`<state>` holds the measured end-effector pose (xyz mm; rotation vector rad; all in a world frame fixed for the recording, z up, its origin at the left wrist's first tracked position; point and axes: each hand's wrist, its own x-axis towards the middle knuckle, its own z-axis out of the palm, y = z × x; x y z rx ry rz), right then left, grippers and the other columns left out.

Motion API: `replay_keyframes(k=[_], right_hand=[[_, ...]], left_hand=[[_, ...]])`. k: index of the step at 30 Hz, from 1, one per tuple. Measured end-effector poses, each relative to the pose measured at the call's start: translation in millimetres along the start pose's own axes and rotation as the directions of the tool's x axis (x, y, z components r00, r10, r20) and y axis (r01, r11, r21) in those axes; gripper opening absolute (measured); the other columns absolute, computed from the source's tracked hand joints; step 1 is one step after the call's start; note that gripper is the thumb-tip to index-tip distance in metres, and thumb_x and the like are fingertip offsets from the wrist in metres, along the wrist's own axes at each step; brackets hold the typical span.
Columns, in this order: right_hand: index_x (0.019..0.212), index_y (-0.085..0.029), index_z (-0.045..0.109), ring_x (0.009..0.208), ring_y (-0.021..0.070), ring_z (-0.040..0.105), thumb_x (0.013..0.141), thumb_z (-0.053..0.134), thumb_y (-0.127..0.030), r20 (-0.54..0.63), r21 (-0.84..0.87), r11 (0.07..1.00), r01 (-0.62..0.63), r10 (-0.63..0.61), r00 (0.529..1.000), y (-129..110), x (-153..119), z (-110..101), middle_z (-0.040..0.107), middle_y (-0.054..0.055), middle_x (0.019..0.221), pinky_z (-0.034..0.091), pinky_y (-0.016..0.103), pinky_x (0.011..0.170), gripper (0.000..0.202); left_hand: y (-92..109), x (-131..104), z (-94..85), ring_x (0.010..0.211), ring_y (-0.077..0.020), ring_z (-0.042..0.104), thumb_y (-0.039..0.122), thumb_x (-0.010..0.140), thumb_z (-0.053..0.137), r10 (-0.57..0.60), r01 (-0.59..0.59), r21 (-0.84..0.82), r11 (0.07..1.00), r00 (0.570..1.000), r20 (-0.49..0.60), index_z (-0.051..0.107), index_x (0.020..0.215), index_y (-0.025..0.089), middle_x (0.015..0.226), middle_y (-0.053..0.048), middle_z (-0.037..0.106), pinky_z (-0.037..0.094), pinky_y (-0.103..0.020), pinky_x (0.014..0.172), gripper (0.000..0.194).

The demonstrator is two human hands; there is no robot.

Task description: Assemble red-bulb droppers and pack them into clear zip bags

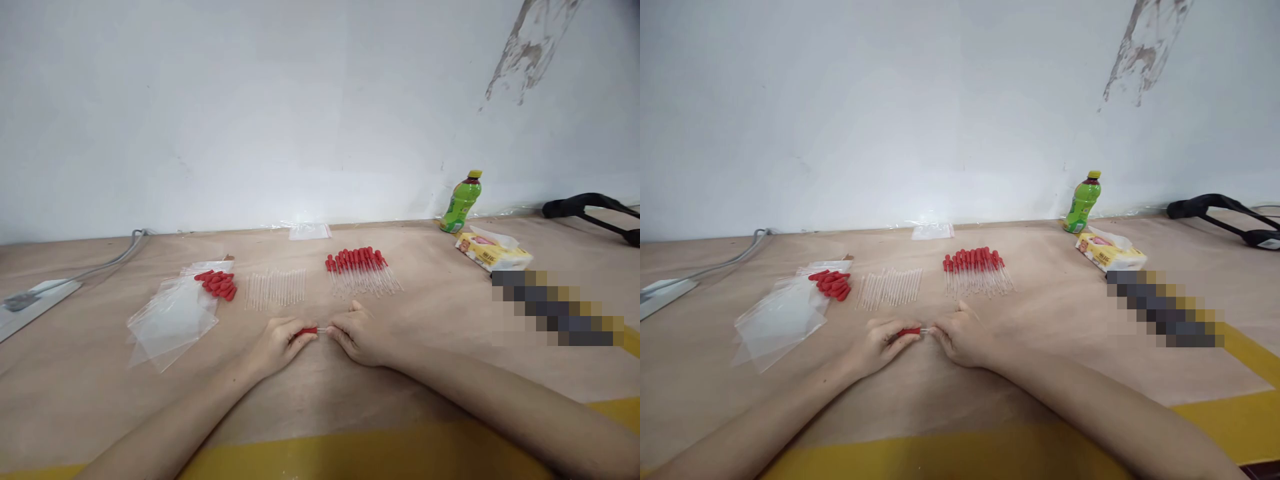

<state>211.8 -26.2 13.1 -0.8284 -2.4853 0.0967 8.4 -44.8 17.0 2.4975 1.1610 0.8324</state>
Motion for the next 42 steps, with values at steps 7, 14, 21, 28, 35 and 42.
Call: replay_keyframes(k=[7,14,21,28,35,42], right_hand=[[0.077,-0.018,0.059,0.060,0.0131,0.055,0.080,0.045,-0.023,-0.023,0.166,0.949,-0.269,0.277,0.961,20,9,-22,0.064,0.002,0.068,0.037,0.024,0.055,0.016],[0.064,-0.017,0.059,0.060,0.0157,0.058,0.074,0.047,-0.034,-0.234,0.231,0.615,-0.754,0.787,0.570,95,25,-42,0.064,0.004,0.063,0.035,0.023,0.052,0.023],[0.063,-0.020,0.061,0.068,0.0192,0.058,0.073,0.047,-0.037,-0.298,0.031,0.550,-0.835,0.803,0.517,110,20,-29,0.064,0.004,0.066,0.034,0.028,0.061,0.024],[0.058,-0.020,0.057,0.067,0.0198,0.057,0.073,0.047,-0.044,-0.277,-0.026,0.563,-0.826,0.790,0.547,114,22,-20,0.061,0.003,0.061,0.032,0.034,0.073,0.030],[0.066,-0.020,0.058,0.069,0.0177,0.056,0.073,0.049,-0.043,-0.348,-0.029,0.617,-0.787,0.731,0.587,96,25,-23,0.062,0.001,0.066,0.030,0.034,0.077,0.026],[0.073,-0.019,0.064,0.079,0.0175,0.058,0.078,0.046,-0.034,-0.118,-0.109,0.835,-0.539,0.528,0.841,42,67,2,0.066,0.005,0.080,0.035,0.028,0.073,0.024]], left_hand=[[-25,-2,-9.9,0.069,-0.0129,0.056,0.029,0.082,0.050,-0.120,0.117,-0.027,0.993,0.976,-0.182,0.056,0.103,0.018,0.079,-0.003,0.061,0.046,-0.025,0.062,0.025],[-21,-3,-14.9,0.066,-0.0125,0.055,0.028,0.086,0.041,-0.148,0.148,-0.007,0.989,0.987,-0.063,0.062,0.090,0.018,0.076,-0.002,0.062,0.043,-0.023,0.061,0.024],[-16,0,-18.5,0.077,-0.0136,0.055,0.020,0.083,0.044,-0.056,0.057,-0.034,0.998,0.998,0.036,0.060,0.096,0.019,0.089,-0.004,0.059,0.043,-0.024,0.066,0.021],[-19,-1,-14.8,0.058,-0.0091,0.045,0.023,0.079,0.051,-0.128,0.127,-0.050,0.991,0.992,-0.010,0.052,0.071,0.016,0.068,0.001,0.051,0.036,-0.020,0.052,0.011],[-18,-1,-14.6,0.057,-0.0094,0.045,0.025,0.078,0.051,-0.168,0.167,-0.050,0.985,0.986,-0.011,0.049,0.079,0.017,0.065,0.003,0.049,0.035,-0.020,0.052,0.008],[-16,2,-15.9,0.063,-0.0106,0.048,0.023,0.080,0.048,-0.121,0.122,-0.027,0.992,0.992,0.028,0.055,0.078,0.017,0.072,0.001,0.054,0.038,-0.021,0.057,0.009]])
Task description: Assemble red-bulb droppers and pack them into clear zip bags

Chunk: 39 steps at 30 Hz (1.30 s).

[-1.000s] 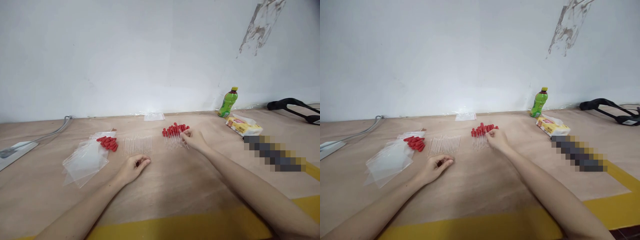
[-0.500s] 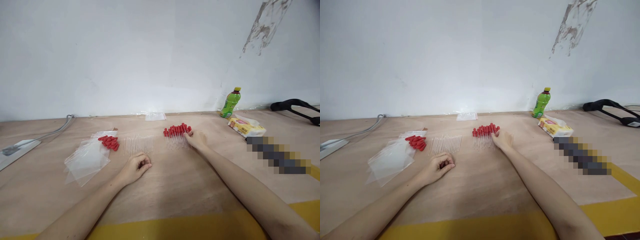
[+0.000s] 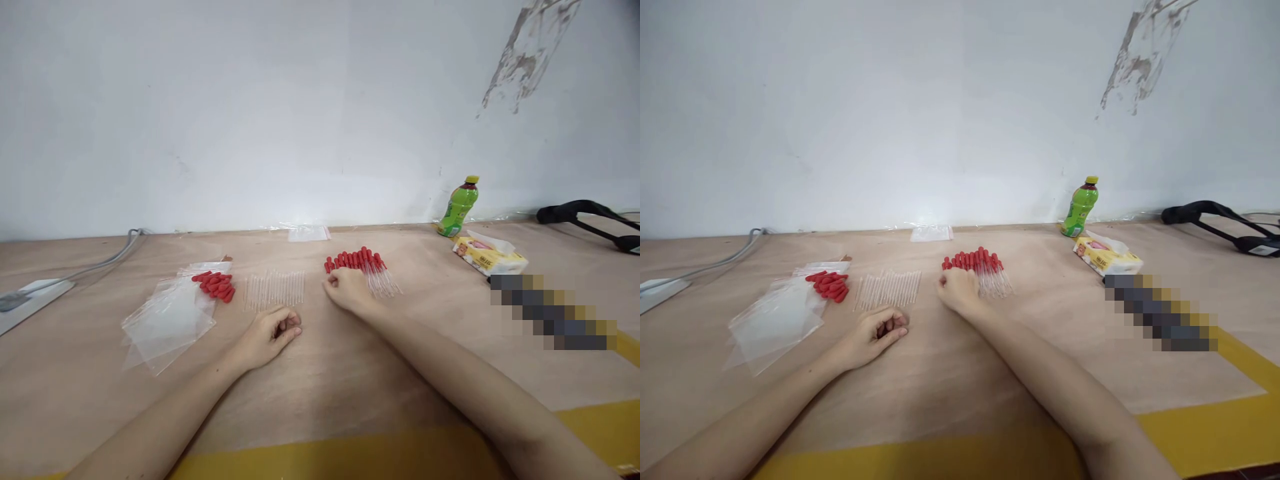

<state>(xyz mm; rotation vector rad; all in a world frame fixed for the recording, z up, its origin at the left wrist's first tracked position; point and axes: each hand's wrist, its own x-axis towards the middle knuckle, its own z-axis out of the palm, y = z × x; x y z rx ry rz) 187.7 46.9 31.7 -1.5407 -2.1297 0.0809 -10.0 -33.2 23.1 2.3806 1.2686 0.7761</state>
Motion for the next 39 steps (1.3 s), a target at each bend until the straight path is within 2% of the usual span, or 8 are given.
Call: replay_keyframes(k=[5,8,12,15,25,30,36,39], right_hand=[[0.089,-0.015,0.066,0.085,0.0235,0.060,0.076,0.050,-0.035,0.192,-0.051,0.983,-0.177,0.183,0.964,-44,25,26,0.065,0.013,0.089,0.043,0.029,0.068,0.029],[0.092,-0.012,0.066,0.084,0.0253,0.061,0.072,0.056,-0.035,0.247,-0.044,0.976,-0.214,0.218,0.944,-52,38,34,0.065,0.017,0.090,0.045,0.029,0.064,0.032],[0.092,-0.012,0.066,0.084,0.0256,0.062,0.071,0.056,-0.030,0.303,-0.036,0.968,-0.247,0.246,0.921,-53,45,36,0.064,0.018,0.093,0.047,0.030,0.063,0.029],[0.090,-0.013,0.066,0.083,0.0260,0.062,0.070,0.056,-0.024,0.332,-0.040,0.963,-0.267,0.265,0.905,-55,47,34,0.064,0.018,0.093,0.047,0.031,0.062,0.025],[0.084,-0.012,0.063,0.076,0.0245,0.062,0.078,0.048,-0.024,0.297,0.033,0.969,-0.244,0.224,0.928,-48,38,19,0.065,0.016,0.085,0.044,0.029,0.059,0.020],[0.096,-0.012,0.051,0.076,0.0171,0.058,0.086,0.035,-0.026,0.085,0.171,0.985,-0.015,0.001,0.996,-14,-7,-1,0.062,0.010,0.087,0.042,0.026,0.066,0.023],[0.095,-0.016,0.053,0.074,0.0149,0.056,0.084,0.042,-0.024,-0.055,0.295,0.909,0.295,-0.292,0.955,31,-57,-16,0.061,0.005,0.081,0.041,0.026,0.067,0.017],[0.094,-0.016,0.057,0.073,0.0146,0.055,0.083,0.045,-0.025,-0.097,0.295,0.893,0.339,-0.325,0.941,37,-67,-18,0.061,0.005,0.080,0.041,0.027,0.067,0.019]], left_hand=[[-4,-1,-5.3,0.061,-0.0106,0.050,0.025,0.082,0.045,-0.009,0.009,0.096,0.995,1.000,-0.002,0.054,0.081,0.018,0.074,0.000,0.055,0.040,-0.021,0.056,0.012],[-21,-1,-24.3,0.067,-0.0142,0.052,0.026,0.083,0.041,-0.052,0.102,0.336,0.936,0.987,-0.155,0.054,0.079,0.016,0.076,-0.003,0.055,0.041,-0.025,0.062,0.017],[-54,-5,-60.5,0.081,-0.0221,0.053,0.031,0.081,0.041,-0.118,0.409,0.560,0.721,0.868,-0.482,0.055,0.076,0.016,0.084,-0.008,0.055,0.041,-0.031,0.071,0.021],[-69,-9,-76.1,0.077,-0.0238,0.055,0.041,0.078,0.044,-0.192,0.530,0.563,0.634,0.814,-0.549,0.055,0.079,0.017,0.083,-0.009,0.055,0.042,-0.032,0.066,0.026],[-75,-7,-75.5,0.076,-0.0273,0.057,0.035,0.079,0.041,-0.296,0.569,0.565,0.597,0.811,-0.504,0.051,0.077,0.017,0.085,-0.011,0.060,0.042,-0.035,0.062,0.021],[-54,-3,-69.1,0.068,-0.0217,0.057,0.036,0.078,0.045,-0.266,0.508,0.367,0.779,0.799,-0.540,0.050,0.075,0.019,0.073,-0.006,0.060,0.042,-0.031,0.059,0.018],[-9,0,-11.8,0.065,-0.0141,0.056,0.032,0.076,0.052,-0.226,0.177,-0.181,0.967,0.925,-0.306,0.053,0.082,0.015,0.072,-0.003,0.059,0.043,-0.023,0.056,0.018],[7,-2,8.3,0.063,-0.0124,0.054,0.027,0.079,0.050,-0.126,0.109,-0.152,0.982,0.986,-0.108,0.057,0.097,0.016,0.077,-0.003,0.061,0.043,-0.023,0.058,0.022]])
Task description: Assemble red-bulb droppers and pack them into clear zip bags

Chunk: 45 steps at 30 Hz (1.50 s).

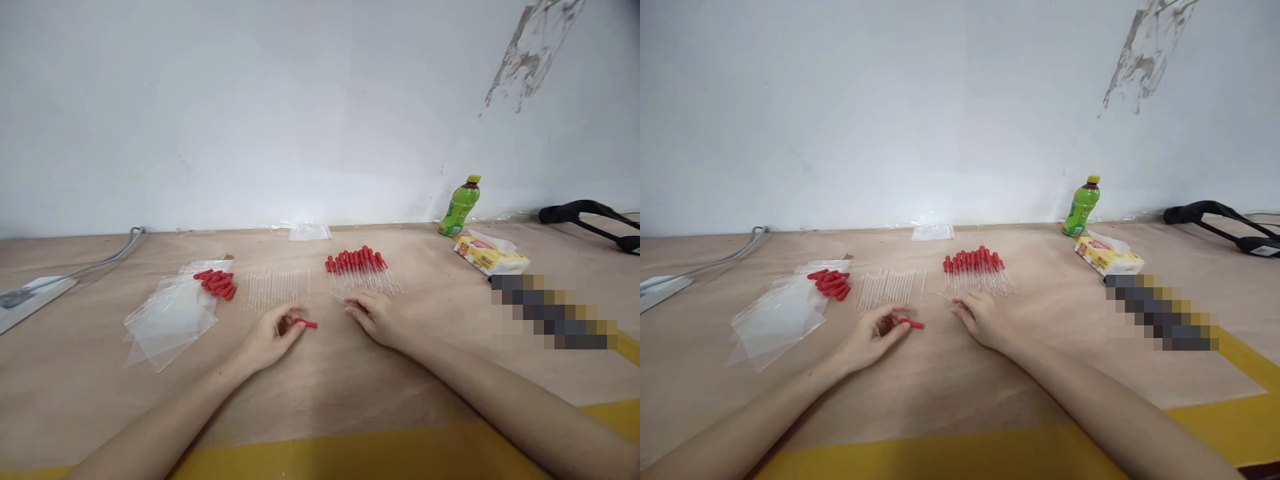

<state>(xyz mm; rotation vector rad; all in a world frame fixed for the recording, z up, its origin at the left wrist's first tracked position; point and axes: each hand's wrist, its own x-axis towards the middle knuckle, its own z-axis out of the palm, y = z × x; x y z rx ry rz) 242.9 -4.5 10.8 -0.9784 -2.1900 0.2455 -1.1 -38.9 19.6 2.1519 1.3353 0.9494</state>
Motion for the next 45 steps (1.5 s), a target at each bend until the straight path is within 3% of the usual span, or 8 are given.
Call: replay_keyframes(k=[4,10,17,25,31,35,38,45], right_hand=[[0.086,-0.017,0.059,0.070,0.0144,0.053,0.082,0.048,-0.026,0.003,0.000,1.000,0.007,-0.007,1.000,-5,-5,1,0.060,0.004,0.075,0.040,0.028,0.067,0.015],[0.085,-0.018,0.058,0.069,0.0130,0.051,0.081,0.047,-0.020,0.054,0.001,0.994,0.108,-0.108,0.993,-15,-11,2,0.058,0.002,0.072,0.036,0.030,0.073,0.012],[0.086,-0.018,0.058,0.059,0.0089,0.049,0.082,0.046,-0.022,0.064,0.041,0.997,0.069,-0.071,0.995,-23,-11,3,0.058,-0.001,0.070,0.033,0.029,0.070,0.013],[0.088,-0.020,0.060,0.059,0.0095,0.050,0.083,0.046,-0.023,0.096,0.071,0.994,0.083,-0.090,0.991,-25,-9,9,0.059,-0.001,0.067,0.031,0.028,0.069,0.015],[0.092,-0.023,0.063,0.063,0.0105,0.051,0.085,0.044,-0.025,0.200,0.056,0.992,0.115,-0.124,0.972,-18,-4,6,0.063,0.000,0.075,0.028,0.030,0.072,0.020],[0.091,-0.022,0.064,0.063,0.0114,0.050,0.084,0.044,-0.023,0.212,-0.094,0.969,0.230,-0.206,0.955,-19,-2,2,0.064,0.002,0.077,0.026,0.031,0.070,0.021],[0.090,-0.020,0.063,0.062,0.0121,0.049,0.083,0.043,-0.018,0.178,-0.210,0.934,0.289,-0.254,0.951,-22,-3,3,0.062,0.004,0.073,0.025,0.032,0.068,0.022],[0.087,-0.018,0.055,0.073,0.0143,0.052,0.083,0.044,-0.022,0.083,-0.011,0.995,0.095,-0.094,0.992,-21,-9,10,0.060,0.004,0.078,0.037,0.026,0.065,0.012]], left_hand=[[5,-1,6.5,0.072,-0.0143,0.055,0.025,0.080,0.050,0.131,-0.141,0.161,0.977,0.989,0.066,0.065,0.089,0.020,0.084,-0.004,0.059,0.044,-0.027,0.067,0.018],[4,6,11.1,0.082,-0.0155,0.056,0.026,0.081,0.052,0.183,-0.191,0.140,0.972,0.981,0.065,0.066,0.085,0.020,0.092,-0.005,0.059,0.043,-0.027,0.074,0.016],[9,3,13.0,0.068,-0.0127,0.056,0.030,0.084,0.047,0.031,-0.030,-0.021,0.999,0.999,0.020,0.060,0.088,0.018,0.077,-0.001,0.062,0.043,-0.023,0.061,0.019],[3,2,19.7,0.055,-0.0093,0.053,0.033,0.081,0.049,-0.056,0.072,-0.295,0.953,0.997,0.062,0.057,0.086,0.014,0.066,0.000,0.057,0.046,-0.021,0.055,0.021],[4,-1,18.3,0.051,-0.0087,0.050,0.032,0.080,0.050,-0.059,0.093,-0.295,0.951,0.991,0.121,0.060,0.085,0.014,0.059,0.001,0.055,0.044,-0.020,0.050,0.021],[10,-3,15.9,0.051,-0.0085,0.048,0.031,0.081,0.049,-0.037,0.073,-0.200,0.977,0.984,0.177,0.063,0.084,0.015,0.057,0.002,0.054,0.040,-0.018,0.049,0.021],[11,-3,15.5,0.055,-0.0095,0.049,0.032,0.080,0.051,-0.015,0.030,-0.104,0.994,0.990,0.143,0.064,0.084,0.017,0.061,0.001,0.057,0.040,-0.019,0.051,0.021],[3,-2,17.2,0.057,-0.0113,0.054,0.035,0.076,0.055,-0.067,0.089,-0.199,0.976,0.991,0.117,0.063,0.089,0.016,0.065,0.000,0.061,0.046,-0.022,0.055,0.024]])
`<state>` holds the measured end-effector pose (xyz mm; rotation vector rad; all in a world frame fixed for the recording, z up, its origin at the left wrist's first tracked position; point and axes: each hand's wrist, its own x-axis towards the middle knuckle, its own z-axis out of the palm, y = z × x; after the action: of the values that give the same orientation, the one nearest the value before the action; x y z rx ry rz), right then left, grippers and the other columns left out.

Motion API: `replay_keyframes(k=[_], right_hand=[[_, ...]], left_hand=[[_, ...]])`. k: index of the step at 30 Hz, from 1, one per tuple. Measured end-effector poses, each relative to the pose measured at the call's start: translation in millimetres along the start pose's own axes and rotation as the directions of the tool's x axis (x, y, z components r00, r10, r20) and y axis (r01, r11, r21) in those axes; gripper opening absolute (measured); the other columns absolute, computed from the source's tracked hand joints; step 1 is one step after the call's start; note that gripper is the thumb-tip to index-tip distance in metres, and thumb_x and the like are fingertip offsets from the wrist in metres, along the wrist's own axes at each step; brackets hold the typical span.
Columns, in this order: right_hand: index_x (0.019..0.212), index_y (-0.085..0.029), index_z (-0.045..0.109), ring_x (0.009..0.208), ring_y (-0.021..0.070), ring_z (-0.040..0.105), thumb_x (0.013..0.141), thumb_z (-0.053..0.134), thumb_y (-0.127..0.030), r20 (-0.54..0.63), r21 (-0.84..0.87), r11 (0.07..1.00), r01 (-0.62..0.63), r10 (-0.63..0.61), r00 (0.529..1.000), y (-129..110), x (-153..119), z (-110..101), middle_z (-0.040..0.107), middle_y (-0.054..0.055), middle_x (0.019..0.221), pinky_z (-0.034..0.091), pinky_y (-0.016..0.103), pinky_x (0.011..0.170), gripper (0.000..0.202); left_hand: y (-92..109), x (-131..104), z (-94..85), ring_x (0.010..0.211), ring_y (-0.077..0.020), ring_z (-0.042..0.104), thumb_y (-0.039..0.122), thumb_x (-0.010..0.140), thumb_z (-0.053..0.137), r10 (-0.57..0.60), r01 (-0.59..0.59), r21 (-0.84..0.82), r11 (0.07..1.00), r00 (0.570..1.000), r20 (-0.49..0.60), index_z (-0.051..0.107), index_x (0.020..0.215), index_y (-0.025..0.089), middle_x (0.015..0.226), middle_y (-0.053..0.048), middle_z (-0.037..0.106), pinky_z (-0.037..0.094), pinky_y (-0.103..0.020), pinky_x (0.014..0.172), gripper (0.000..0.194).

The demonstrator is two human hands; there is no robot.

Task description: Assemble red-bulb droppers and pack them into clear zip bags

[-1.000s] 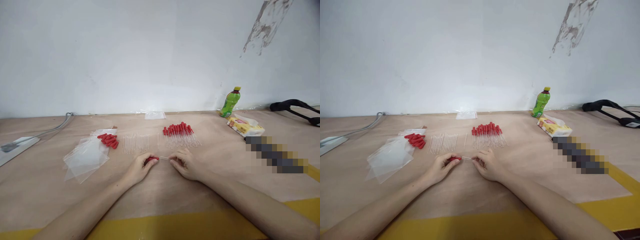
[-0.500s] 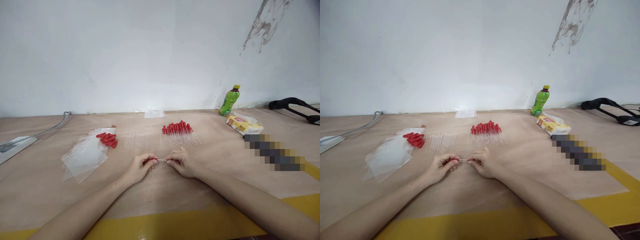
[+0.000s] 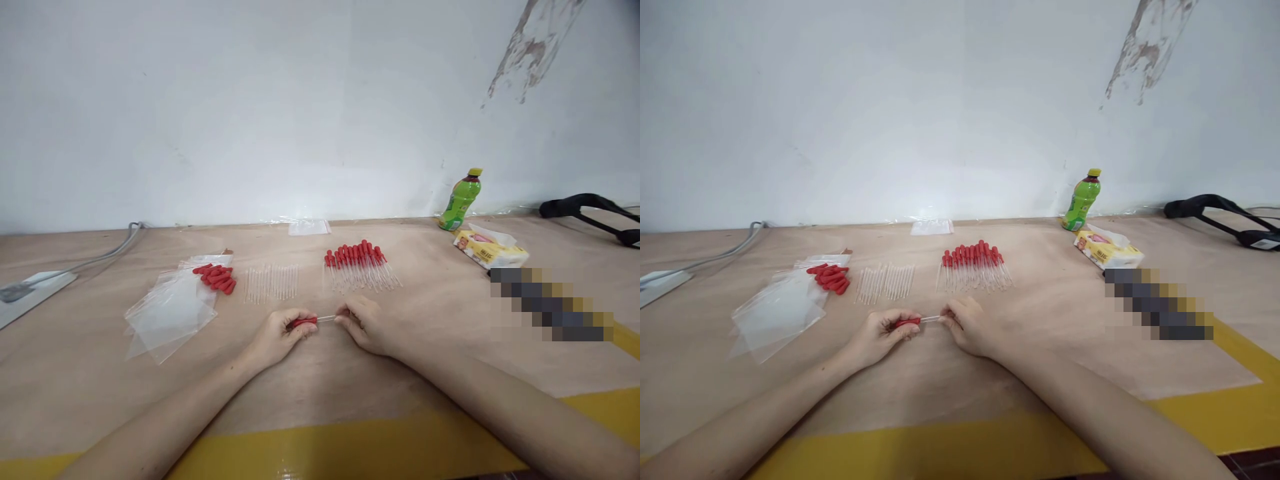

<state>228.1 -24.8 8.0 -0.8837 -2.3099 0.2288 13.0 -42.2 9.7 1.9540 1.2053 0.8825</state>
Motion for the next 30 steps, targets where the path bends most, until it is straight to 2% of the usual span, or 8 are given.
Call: replay_keyframes(k=[3,7,11,18,24,27,30], right_hand=[[0.078,-0.019,0.054,0.070,0.0141,0.050,0.083,0.045,-0.022,0.005,0.024,1.000,0.012,-0.012,1.000,0,-1,2,0.058,0.003,0.074,0.038,0.025,0.063,0.011],[0.076,-0.018,0.054,0.066,0.0135,0.048,0.084,0.041,-0.022,-0.018,0.017,0.998,0.062,-0.061,0.998,0,0,8,0.058,0.003,0.070,0.037,0.025,0.063,0.016],[0.075,-0.018,0.055,0.063,0.0134,0.048,0.085,0.038,-0.023,0.035,-0.022,0.994,0.104,-0.104,0.994,-1,3,12,0.058,0.002,0.069,0.037,0.027,0.064,0.021],[0.068,-0.017,0.056,0.061,0.0123,0.050,0.084,0.038,-0.020,0.181,-0.002,1.000,-0.020,0.020,0.983,-12,15,11,0.059,0.002,0.065,0.036,0.023,0.059,0.025],[0.070,-0.017,0.057,0.059,0.0096,0.051,0.085,0.036,-0.018,0.306,0.143,0.985,-0.094,0.047,0.951,-13,24,8,0.060,0.000,0.065,0.036,0.020,0.057,0.026],[0.071,-0.016,0.057,0.061,0.0104,0.052,0.086,0.036,-0.021,0.301,0.119,0.988,-0.099,0.059,0.952,-13,25,6,0.061,0.001,0.067,0.036,0.021,0.058,0.026],[0.076,-0.016,0.057,0.067,0.0125,0.052,0.086,0.038,-0.025,0.242,0.042,0.996,-0.081,0.068,0.968,-14,24,3,0.062,0.004,0.073,0.037,0.023,0.062,0.024]], left_hand=[[1,-2,0.0,0.057,-0.0109,0.054,0.034,0.077,0.055,0.021,-0.021,0.045,0.999,1.000,0.005,0.064,0.086,0.017,0.065,0.000,0.061,0.045,-0.021,0.054,0.022],[6,-3,0.0,0.053,-0.0100,0.052,0.033,0.078,0.053,0.040,-0.041,0.067,0.997,0.999,0.014,0.062,0.084,0.016,0.059,0.001,0.058,0.044,-0.020,0.052,0.021],[10,-5,-0.5,0.055,-0.0104,0.054,0.030,0.079,0.052,0.065,-0.069,0.124,0.990,0.997,0.036,0.062,0.084,0.015,0.062,0.001,0.060,0.044,-0.020,0.053,0.018],[7,-5,-1.4,0.062,-0.0126,0.058,0.027,0.079,0.052,0.076,-0.076,0.145,0.986,0.997,0.004,0.062,0.087,0.016,0.065,0.000,0.063,0.046,-0.021,0.055,0.017],[5,-5,-2.7,0.065,-0.0126,0.059,0.027,0.079,0.052,0.096,-0.097,0.166,0.981,0.995,0.011,0.064,0.087,0.016,0.074,-0.002,0.067,0.047,-0.022,0.059,0.017],[3,-5,-4.6,0.066,-0.0125,0.060,0.029,0.078,0.054,0.092,-0.087,0.164,0.983,0.995,-0.025,0.064,0.090,0.016,0.080,-0.002,0.068,0.047,-0.022,0.060,0.020],[1,-5,-6.2,0.061,-0.0119,0.058,0.034,0.076,0.056,0.061,-0.047,0.178,0.983,0.995,-0.074,0.064,0.084,0.016,0.074,-0.002,0.067,0.046,-0.022,0.056,0.021]])
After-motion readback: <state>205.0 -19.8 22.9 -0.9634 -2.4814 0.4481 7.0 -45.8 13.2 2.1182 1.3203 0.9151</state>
